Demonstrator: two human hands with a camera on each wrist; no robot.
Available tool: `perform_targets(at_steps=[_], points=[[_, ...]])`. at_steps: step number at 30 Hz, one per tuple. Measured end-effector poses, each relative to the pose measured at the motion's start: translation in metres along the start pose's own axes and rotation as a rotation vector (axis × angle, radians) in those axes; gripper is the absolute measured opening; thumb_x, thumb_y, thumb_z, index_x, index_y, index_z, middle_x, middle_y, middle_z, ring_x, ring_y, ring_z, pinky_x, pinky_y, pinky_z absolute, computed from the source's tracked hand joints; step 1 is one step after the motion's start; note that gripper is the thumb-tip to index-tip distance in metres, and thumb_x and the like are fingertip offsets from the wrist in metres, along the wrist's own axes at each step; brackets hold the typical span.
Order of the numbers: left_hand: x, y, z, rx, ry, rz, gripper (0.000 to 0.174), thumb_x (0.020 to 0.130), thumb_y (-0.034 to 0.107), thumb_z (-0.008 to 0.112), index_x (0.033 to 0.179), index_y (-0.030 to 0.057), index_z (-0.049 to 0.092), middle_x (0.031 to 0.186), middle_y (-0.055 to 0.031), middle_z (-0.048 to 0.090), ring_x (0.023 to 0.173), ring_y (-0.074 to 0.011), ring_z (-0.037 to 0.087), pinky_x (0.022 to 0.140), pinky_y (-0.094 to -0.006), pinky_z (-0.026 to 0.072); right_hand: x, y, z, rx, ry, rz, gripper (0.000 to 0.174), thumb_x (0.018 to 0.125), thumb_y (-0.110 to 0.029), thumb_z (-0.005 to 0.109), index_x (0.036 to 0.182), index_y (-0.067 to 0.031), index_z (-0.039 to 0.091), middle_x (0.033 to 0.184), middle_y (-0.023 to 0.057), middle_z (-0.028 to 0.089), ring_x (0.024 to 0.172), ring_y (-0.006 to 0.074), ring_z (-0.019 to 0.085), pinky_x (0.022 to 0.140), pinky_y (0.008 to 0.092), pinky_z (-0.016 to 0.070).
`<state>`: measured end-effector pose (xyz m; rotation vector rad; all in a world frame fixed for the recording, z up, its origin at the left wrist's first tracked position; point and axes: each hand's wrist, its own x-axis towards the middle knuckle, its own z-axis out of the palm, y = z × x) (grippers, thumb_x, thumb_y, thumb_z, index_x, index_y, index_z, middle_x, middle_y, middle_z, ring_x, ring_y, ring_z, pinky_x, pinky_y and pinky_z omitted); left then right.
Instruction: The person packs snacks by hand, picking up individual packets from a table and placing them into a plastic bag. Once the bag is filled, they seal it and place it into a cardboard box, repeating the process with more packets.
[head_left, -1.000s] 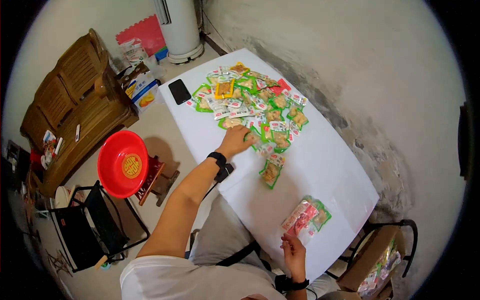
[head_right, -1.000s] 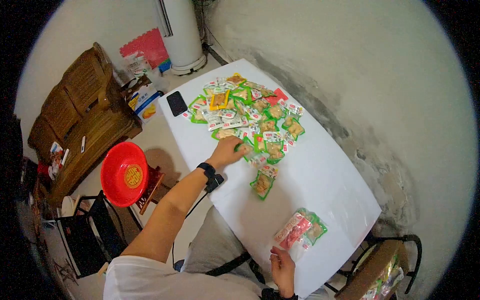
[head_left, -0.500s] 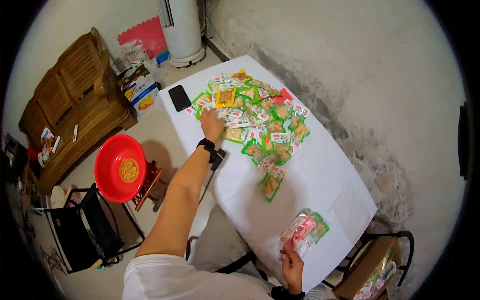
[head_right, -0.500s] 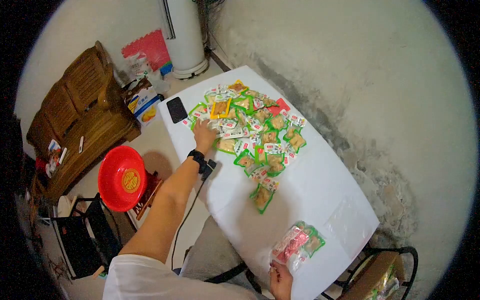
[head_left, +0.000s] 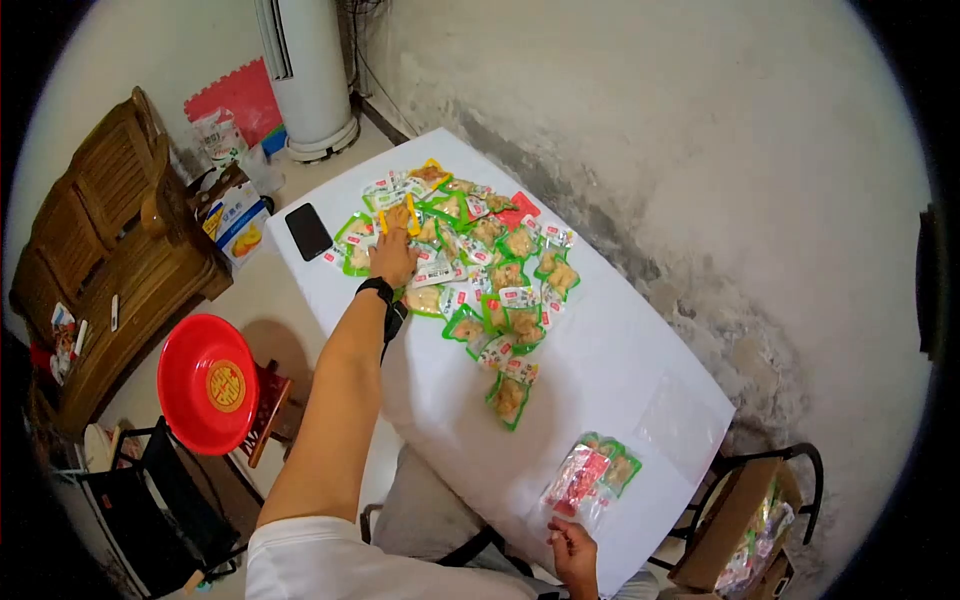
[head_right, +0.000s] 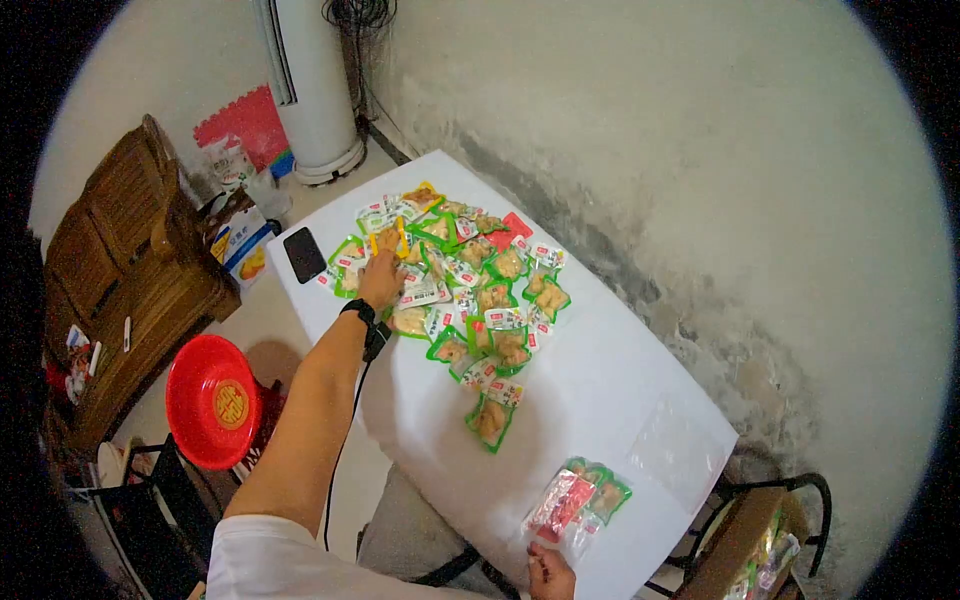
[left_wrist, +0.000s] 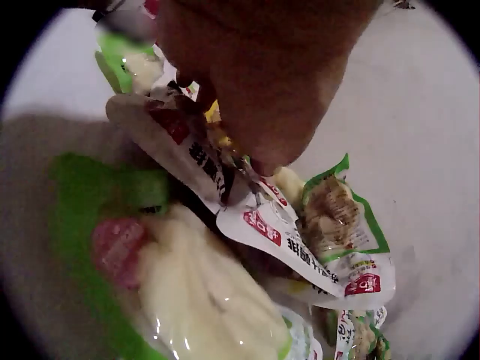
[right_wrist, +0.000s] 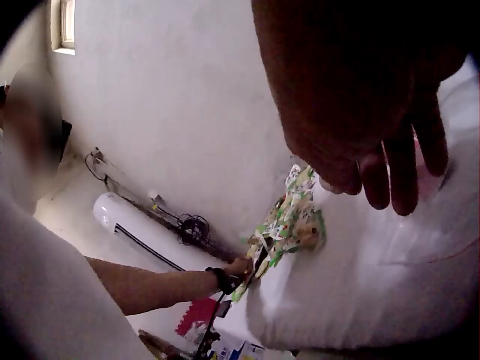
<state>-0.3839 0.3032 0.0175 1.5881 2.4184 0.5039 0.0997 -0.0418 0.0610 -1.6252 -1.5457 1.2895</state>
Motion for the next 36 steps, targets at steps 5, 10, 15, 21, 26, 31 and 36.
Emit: perform_targets(at_steps=[5, 10, 15, 21, 26, 31, 36], points=[[0.009, 0.003, -0.005, 0.041, 0.049, -0.049, 0.065, 0.074, 0.016, 0.063, 0.132, 0.0146, 0.035, 0.133, -0.0166, 0.036, 0.12, -0.0372, 0.037, 0.091, -0.0526, 0.0374, 0.004, 0.012, 0.005, 0.045, 0.006, -0.016, 0.023, 0.085, -0.002, 0.053, 0.107, 0.0024, 0.059, 0.094, 0.013, 0.061, 0.079, 0.0162, 0.061, 0.069, 0.0272, 0.0523], [0.033, -0.011, 0.032, 0.036, 0.303, 0.126, 0.059, 0.073, 0.011, 0.06, 0.128, 0.021, 0.042, 0.137, -0.0166, 0.032, 0.117, -0.039, 0.039, 0.089, -0.0492, 0.0387, 0.003, 0.017, 0.003, 0.014, 0.017, 0.003, 0.023, 0.085, -0.002, 0.053, 0.107, 0.0012, 0.059, 0.095, 0.0125, 0.062, 0.079, 0.0153, 0.061, 0.069, 0.0267, 0.0525], [0.026, 0.005, 0.021, 0.116, 0.191, 0.05, 0.04, 0.071, 0.008, 0.062, 0.11, 0.0193, 0.059, 0.139, -0.015, 0.031, 0.113, -0.0408, 0.044, 0.09, -0.0427, 0.0425, 0.005, 0.007, 0.001, -0.02, 0.023, 0.022, 0.023, 0.084, -0.001, 0.053, 0.106, 0.0006, 0.059, 0.095, 0.0117, 0.062, 0.078, 0.0148, 0.062, 0.068, 0.0262, 0.0525], [0.015, -0.002, 0.015, 0.149, 0.348, 0.135, 0.024, 0.075, 0.01, 0.057, 0.099, 0.0113, 0.059, 0.111, -0.013, 0.052, 0.096, -0.0345, 0.052, 0.078, -0.041, 0.0454, 0.007, -0.005, 0.002, -0.032, 0.029, -0.04, 0.022, 0.083, 0.0, 0.053, 0.104, 0.0012, 0.06, 0.093, 0.0114, 0.062, 0.077, 0.0153, 0.062, 0.067, 0.0255, 0.0521], [-0.008, -0.01, -0.01, -0.172, 0.52, 0.139, 0.024, 0.077, 0.005, 0.056, 0.1, 0.0076, 0.055, 0.103, -0.0143, 0.055, 0.094, -0.0348, 0.054, 0.078, -0.0395, 0.045, 0.006, -0.007, 0.001, 0.009, 0.009, -0.038, 0.022, 0.083, 0.0, 0.053, 0.104, 0.002, 0.059, 0.093, 0.0122, 0.062, 0.076, 0.0151, 0.061, 0.067, 0.0262, 0.0518], [-0.066, -0.001, -0.036, -0.903, 0.67, -0.097, 0.025, 0.083, 0.004, 0.054, 0.108, 0.0014, 0.052, 0.103, -0.011, 0.059, 0.096, -0.0224, 0.056, 0.082, -0.0321, 0.045, 0.003, -0.007, 0.002, 0.126, 0.047, -0.045, 0.02, 0.087, -0.004, 0.051, 0.104, 0.0033, 0.059, 0.092, 0.0103, 0.061, 0.073, 0.0131, 0.058, 0.064, 0.0257, 0.0506], [-0.197, 0.048, -0.03, -1.136, 0.081, 0.046, 0.026, 0.083, 0.001, 0.052, 0.108, 0.0003, 0.058, 0.105, -0.0068, 0.061, 0.103, -0.0152, 0.052, 0.086, -0.027, 0.0422, -0.001, -0.027, -0.005, 0.329, -0.024, 0.071, 0.034, 0.091, -0.023, 0.05, 0.118, -0.0011, 0.051, 0.101, 0.0103, 0.061, 0.075, 0.0154, 0.059, 0.064, 0.0257, 0.0488]])
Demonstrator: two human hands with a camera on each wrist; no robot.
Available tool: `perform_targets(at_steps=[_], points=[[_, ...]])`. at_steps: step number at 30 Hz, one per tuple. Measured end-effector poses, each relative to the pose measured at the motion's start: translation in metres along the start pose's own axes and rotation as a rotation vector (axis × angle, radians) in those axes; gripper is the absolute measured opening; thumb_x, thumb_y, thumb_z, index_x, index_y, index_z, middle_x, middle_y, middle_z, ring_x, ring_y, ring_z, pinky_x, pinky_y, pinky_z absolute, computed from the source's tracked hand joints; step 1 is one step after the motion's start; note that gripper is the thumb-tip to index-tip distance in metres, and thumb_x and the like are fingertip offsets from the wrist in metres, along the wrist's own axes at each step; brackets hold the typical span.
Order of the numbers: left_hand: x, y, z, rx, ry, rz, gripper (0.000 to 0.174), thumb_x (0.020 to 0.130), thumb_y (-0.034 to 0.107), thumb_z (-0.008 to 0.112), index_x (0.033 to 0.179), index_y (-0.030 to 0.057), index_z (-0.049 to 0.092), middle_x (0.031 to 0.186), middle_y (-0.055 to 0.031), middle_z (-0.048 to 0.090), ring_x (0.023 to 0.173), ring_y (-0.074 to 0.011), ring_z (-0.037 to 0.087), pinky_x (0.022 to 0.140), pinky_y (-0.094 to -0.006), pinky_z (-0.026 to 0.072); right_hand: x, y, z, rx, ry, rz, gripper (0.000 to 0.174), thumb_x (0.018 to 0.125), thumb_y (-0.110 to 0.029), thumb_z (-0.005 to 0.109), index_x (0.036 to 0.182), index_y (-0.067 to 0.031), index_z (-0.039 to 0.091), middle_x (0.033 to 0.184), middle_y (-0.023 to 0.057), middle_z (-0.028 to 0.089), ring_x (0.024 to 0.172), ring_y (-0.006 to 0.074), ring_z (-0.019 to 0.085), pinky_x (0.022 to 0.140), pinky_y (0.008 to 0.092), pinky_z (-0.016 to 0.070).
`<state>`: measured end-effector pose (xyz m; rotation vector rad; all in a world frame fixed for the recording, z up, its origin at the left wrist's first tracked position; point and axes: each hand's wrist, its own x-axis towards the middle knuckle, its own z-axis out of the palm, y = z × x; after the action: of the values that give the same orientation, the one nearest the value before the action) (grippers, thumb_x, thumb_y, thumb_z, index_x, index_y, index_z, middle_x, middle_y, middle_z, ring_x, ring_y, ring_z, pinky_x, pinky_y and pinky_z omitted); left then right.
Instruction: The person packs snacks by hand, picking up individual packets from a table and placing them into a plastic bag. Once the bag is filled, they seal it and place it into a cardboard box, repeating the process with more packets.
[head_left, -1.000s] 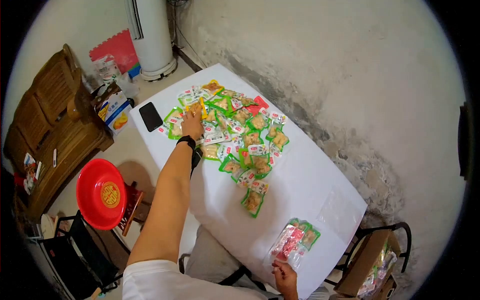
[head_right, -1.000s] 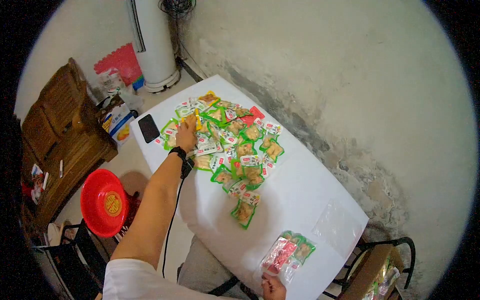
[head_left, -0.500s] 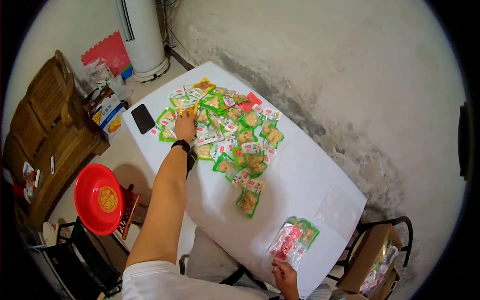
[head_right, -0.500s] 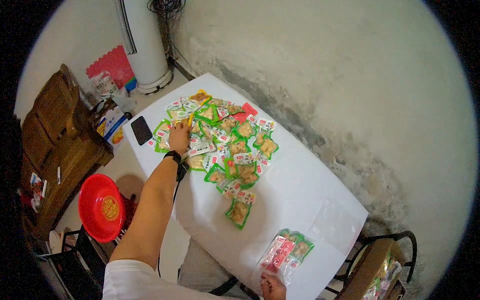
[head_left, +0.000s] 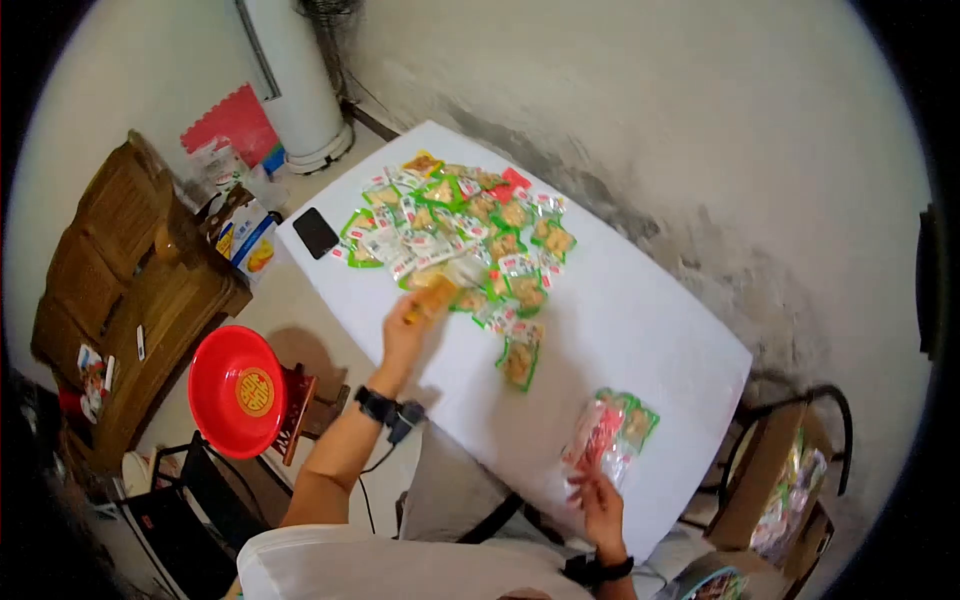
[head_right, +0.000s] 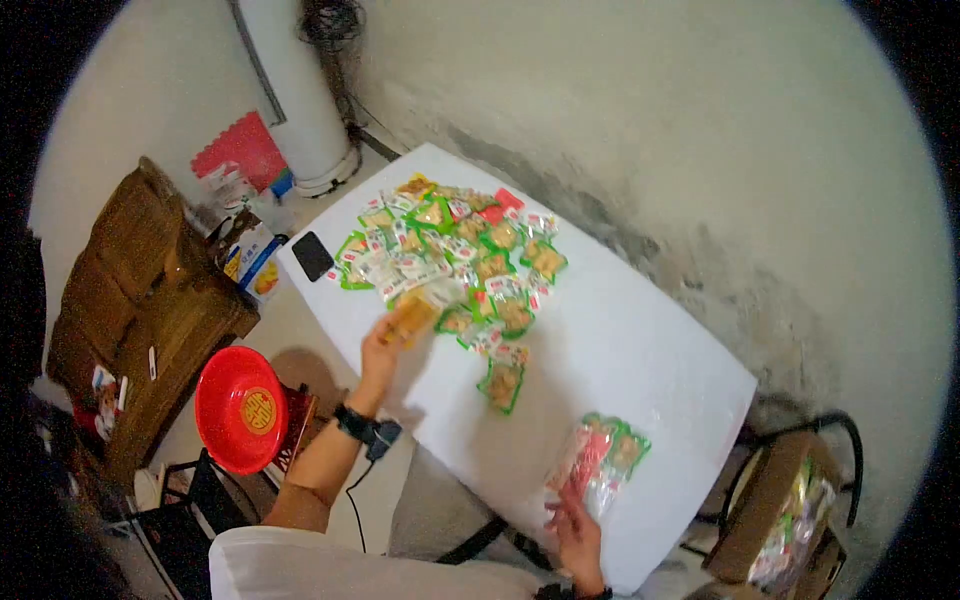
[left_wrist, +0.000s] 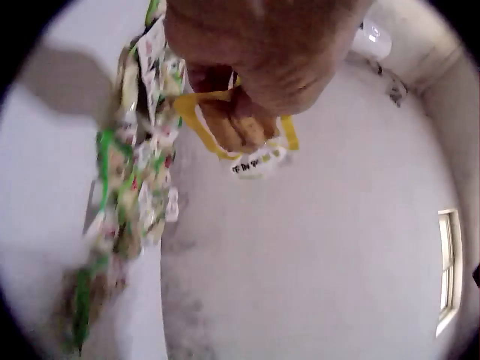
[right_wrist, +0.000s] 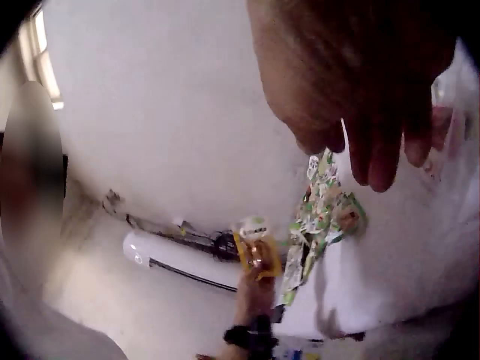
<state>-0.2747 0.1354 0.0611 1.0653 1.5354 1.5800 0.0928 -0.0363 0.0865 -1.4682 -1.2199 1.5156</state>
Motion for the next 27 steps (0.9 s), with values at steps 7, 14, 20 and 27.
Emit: perform_targets(at_steps=[7, 14, 20, 27], points=[[-0.169, 0.05, 0.086, -0.013, -1.003, 0.561, 0.035, 0.067, -0.012, 0.056, 0.095, 0.0073, 0.063, 0.105, -0.0067, 0.062, 0.099, -0.0294, 0.057, 0.088, -0.038, 0.0454, -0.02, 0.009, -0.024, 0.83, -0.167, 0.215, 0.054, 0.092, -0.04, 0.04, 0.131, -0.0031, 0.038, 0.116, 0.0114, 0.053, 0.095, 0.0203, 0.055, 0.074, 0.0337, 0.0469], [-0.229, 0.034, 0.111, 0.285, -0.879, 0.575, 0.038, 0.065, -0.005, 0.065, 0.101, 0.0071, 0.061, 0.108, -0.0103, 0.059, 0.101, -0.0325, 0.054, 0.088, -0.0396, 0.0444, -0.086, 0.059, -0.054, 0.742, 0.004, 0.261, 0.03, 0.082, 0.002, 0.055, 0.112, -0.0007, 0.055, 0.098, 0.0051, 0.063, 0.086, 0.014, 0.06, 0.077, 0.0257, 0.0473], [-0.26, 0.022, 0.135, 0.575, -0.753, 0.764, 0.041, 0.069, 0.007, 0.067, 0.108, 0.0047, 0.055, 0.109, -0.0113, 0.052, 0.1, -0.0322, 0.05, 0.085, -0.0391, 0.043, -0.134, 0.077, -0.079, 0.669, 0.031, 0.196, 0.027, 0.082, -0.003, 0.056, 0.109, -0.0021, 0.056, 0.095, 0.004, 0.062, 0.086, 0.0123, 0.058, 0.076, 0.0246, 0.0458], [-0.248, -0.005, 0.157, 0.728, -0.799, 0.735, 0.02, 0.072, 0.008, 0.065, 0.091, 0.0058, 0.06, 0.085, -0.0095, 0.056, 0.08, -0.0286, 0.055, 0.068, -0.0376, 0.0469, -0.115, 0.102, -0.072, 0.362, -0.017, 0.291, 0.023, 0.084, -0.011, 0.056, 0.105, -0.0025, 0.057, 0.095, 0.003, 0.061, 0.088, 0.0098, 0.055, 0.076, 0.0234, 0.043]])
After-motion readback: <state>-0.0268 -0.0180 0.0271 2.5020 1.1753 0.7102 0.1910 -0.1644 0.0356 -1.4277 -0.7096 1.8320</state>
